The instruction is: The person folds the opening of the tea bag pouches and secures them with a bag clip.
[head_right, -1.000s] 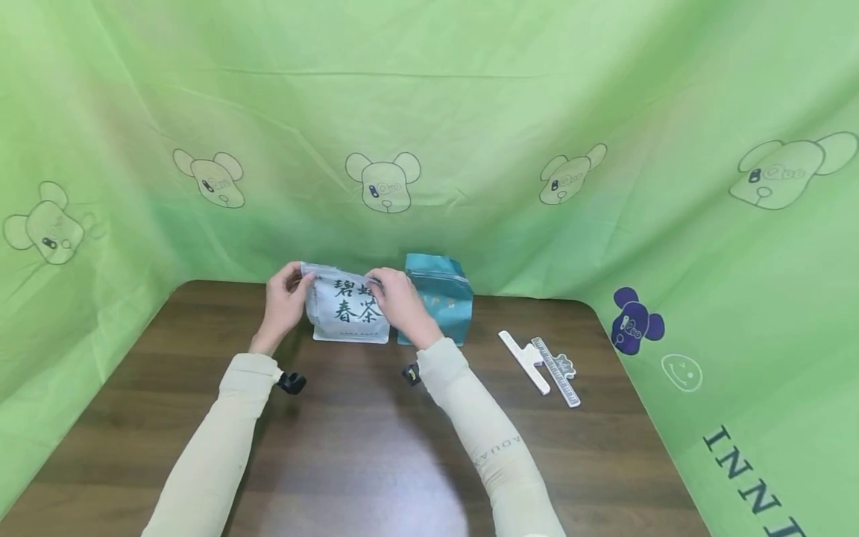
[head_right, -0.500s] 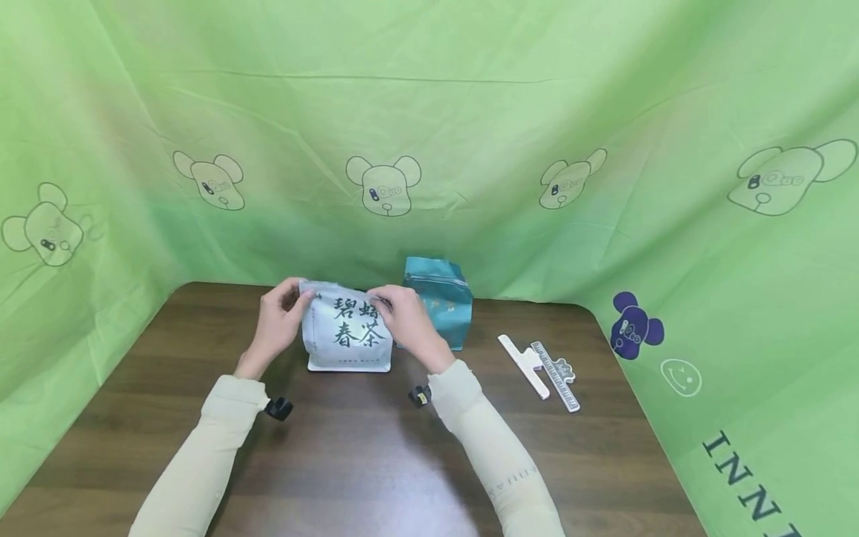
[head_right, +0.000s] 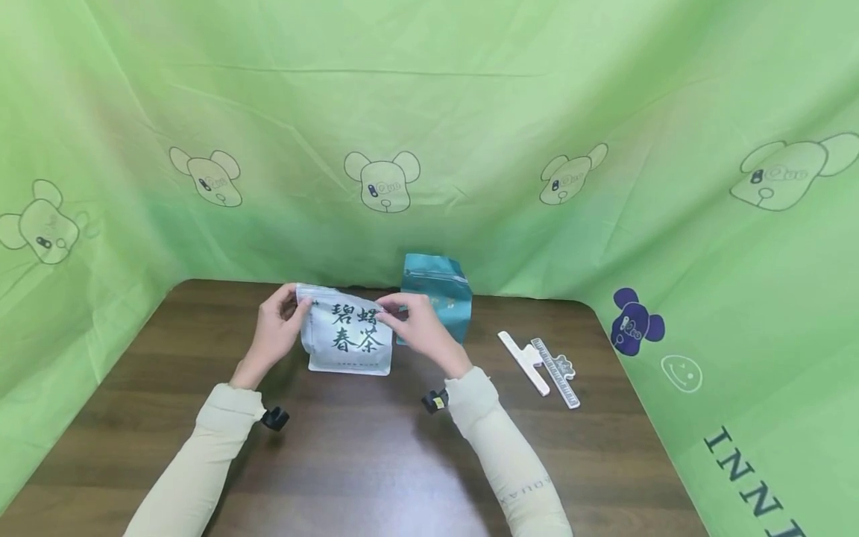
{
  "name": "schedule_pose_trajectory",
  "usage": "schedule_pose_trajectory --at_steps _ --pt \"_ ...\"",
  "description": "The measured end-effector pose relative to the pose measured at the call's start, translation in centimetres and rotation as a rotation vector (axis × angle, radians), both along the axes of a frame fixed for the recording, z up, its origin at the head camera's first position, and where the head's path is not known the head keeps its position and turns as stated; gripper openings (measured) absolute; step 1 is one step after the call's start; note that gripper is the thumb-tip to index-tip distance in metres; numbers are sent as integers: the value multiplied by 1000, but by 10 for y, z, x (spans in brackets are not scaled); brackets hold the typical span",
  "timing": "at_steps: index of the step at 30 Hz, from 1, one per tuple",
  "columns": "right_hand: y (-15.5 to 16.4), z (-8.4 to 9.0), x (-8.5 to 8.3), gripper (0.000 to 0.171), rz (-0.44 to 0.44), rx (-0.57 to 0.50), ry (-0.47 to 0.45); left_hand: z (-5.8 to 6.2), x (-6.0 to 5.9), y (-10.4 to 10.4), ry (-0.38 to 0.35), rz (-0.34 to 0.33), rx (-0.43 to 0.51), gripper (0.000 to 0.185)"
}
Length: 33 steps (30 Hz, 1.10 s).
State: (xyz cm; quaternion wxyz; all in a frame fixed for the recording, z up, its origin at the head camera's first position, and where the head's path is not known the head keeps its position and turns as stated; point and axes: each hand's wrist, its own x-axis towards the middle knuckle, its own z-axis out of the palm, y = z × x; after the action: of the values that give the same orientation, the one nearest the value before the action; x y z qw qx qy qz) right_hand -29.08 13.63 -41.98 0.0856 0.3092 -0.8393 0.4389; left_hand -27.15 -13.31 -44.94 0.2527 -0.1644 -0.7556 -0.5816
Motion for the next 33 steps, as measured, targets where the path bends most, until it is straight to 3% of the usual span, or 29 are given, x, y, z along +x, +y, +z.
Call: schedule_pose_trajectory --at_steps 3,6,10,12,16,20,26,33 --pt "5 -2 0 18 -7 -4 -16 7 3 4 47 63 -73 30" --pt "8 -2 0 18 -1 -11 -20 17 4 15 163 135 -173 38" --pt "10 -3 1 15 -8 -28 -22 31 5 34 346 184 -374 32" --pt "10 -3 1 14 -18 -38 -21 37 5 43 392 184 -494 24" --pt "10 -2 1 10 -27 -36 -7 47 6 57 364 123 -730 13" --pt "11 -3 1 10 -18 -17 12 53 5 67 308 42 -874 12" --pt "11 -3 0 11 11 -26 20 52 1 76 277 15 -941 11" --pt "13 -6 1 15 23 -39 8 50 -1 81 235 57 -998 13"
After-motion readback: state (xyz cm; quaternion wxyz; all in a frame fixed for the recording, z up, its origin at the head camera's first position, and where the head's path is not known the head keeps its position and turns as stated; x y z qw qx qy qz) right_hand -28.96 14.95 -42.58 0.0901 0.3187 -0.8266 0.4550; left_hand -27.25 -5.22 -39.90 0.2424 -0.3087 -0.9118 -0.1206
